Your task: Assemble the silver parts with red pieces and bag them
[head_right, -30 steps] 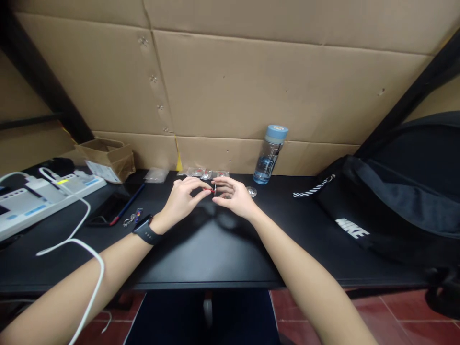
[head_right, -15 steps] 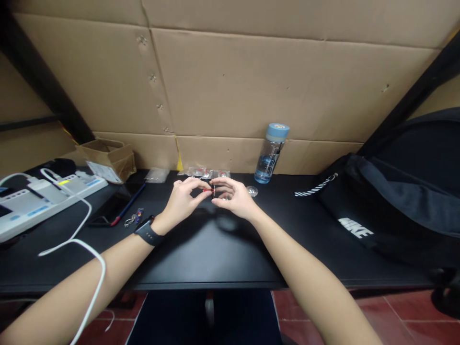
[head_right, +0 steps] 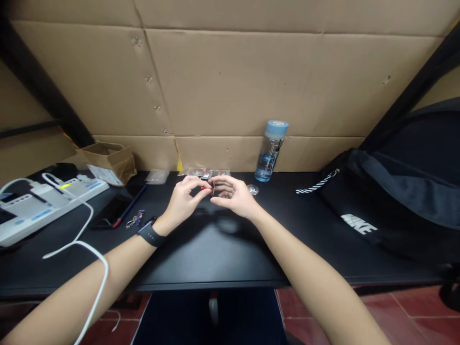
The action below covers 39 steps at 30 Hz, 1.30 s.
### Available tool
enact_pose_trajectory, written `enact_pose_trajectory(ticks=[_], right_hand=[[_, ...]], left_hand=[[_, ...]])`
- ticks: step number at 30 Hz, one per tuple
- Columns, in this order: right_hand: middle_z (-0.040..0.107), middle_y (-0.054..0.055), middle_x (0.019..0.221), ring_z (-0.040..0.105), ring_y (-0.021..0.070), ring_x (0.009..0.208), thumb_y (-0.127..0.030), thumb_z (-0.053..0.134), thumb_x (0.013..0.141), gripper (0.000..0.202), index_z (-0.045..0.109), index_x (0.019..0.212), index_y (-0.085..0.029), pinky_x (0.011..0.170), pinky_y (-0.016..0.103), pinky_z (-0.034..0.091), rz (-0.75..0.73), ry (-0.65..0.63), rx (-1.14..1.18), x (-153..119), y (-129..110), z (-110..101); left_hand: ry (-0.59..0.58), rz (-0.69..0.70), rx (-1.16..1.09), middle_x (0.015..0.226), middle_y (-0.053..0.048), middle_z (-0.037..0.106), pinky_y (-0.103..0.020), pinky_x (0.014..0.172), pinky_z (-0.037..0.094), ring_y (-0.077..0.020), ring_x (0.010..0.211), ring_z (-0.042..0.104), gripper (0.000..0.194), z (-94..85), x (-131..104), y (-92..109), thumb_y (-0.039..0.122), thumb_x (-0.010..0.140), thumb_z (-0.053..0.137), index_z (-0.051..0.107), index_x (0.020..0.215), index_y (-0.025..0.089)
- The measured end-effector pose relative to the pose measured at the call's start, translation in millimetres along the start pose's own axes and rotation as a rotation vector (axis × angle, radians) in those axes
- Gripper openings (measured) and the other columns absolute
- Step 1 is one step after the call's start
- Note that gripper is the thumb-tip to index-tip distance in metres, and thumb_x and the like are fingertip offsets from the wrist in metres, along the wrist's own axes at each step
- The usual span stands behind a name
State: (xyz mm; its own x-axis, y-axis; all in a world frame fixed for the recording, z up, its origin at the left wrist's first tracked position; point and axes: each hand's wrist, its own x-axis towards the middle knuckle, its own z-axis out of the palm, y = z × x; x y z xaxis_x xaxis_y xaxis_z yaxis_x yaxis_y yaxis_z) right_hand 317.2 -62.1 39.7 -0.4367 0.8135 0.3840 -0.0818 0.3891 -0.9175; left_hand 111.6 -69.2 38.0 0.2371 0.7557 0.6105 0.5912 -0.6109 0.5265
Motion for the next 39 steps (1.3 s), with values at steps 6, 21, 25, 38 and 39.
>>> enact_pose_trajectory(ticks=[6,21,25,38,39], right_hand=[[0.068,0.009,0.129,0.070,0.0242,0.109,-0.032,0.087,0.073,0.056,0.065,0.124,-0.026,0.093,0.039,0.058,-0.007,-0.001,-0.018,-0.8,-0.3,0.8],[0.072,0.009,0.121,0.071,0.0272,0.109,-0.034,0.085,0.075,0.054,0.065,0.124,-0.024,0.084,0.038,0.059,-0.071,0.093,-0.095,-1.0,4.4,12.9],[0.071,0.010,0.125,0.070,0.0261,0.109,-0.032,0.085,0.075,0.054,0.065,0.125,-0.024,0.084,0.037,0.058,-0.091,0.121,-0.073,-0.9,5.2,15.2],[0.070,0.010,0.128,0.070,0.0252,0.110,-0.031,0.085,0.076,0.054,0.065,0.126,-0.024,0.085,0.036,0.058,-0.120,0.117,-0.087,-1.5,2.9,13.1],[0.070,0.010,0.128,0.070,0.0253,0.110,-0.031,0.085,0.076,0.054,0.065,0.126,-0.024,0.085,0.036,0.058,-0.122,0.116,-0.094,-1.5,3.0,13.1]], left_hand=[[-0.006,0.044,0.064,0.102,-0.002,0.075,-0.041,0.098,0.039,-0.0247,0.111,0.057,0.014,-0.3,-0.4,2.4,0.034,0.098,0.060,0.070,0.092,0.025],[0.022,-0.018,0.004,0.108,-0.004,0.069,-0.040,0.100,0.040,-0.0248,0.112,0.055,0.017,11.6,-3.8,4.2,0.035,0.101,0.052,0.065,0.097,0.024],[0.068,-0.004,-0.050,0.105,-0.003,0.071,-0.038,0.098,0.042,-0.0236,0.108,0.057,0.015,10.7,-3.1,3.2,0.034,0.100,0.057,0.066,0.096,0.024],[0.106,0.014,-0.068,0.098,-0.002,0.075,-0.040,0.096,0.047,-0.0238,0.105,0.061,0.005,6.3,-0.9,-4.0,0.028,0.091,0.071,0.075,0.093,0.025],[0.104,0.015,-0.061,0.097,-0.002,0.075,-0.040,0.095,0.047,-0.0239,0.105,0.061,0.005,6.4,-0.7,-4.2,0.028,0.091,0.071,0.075,0.092,0.025]])
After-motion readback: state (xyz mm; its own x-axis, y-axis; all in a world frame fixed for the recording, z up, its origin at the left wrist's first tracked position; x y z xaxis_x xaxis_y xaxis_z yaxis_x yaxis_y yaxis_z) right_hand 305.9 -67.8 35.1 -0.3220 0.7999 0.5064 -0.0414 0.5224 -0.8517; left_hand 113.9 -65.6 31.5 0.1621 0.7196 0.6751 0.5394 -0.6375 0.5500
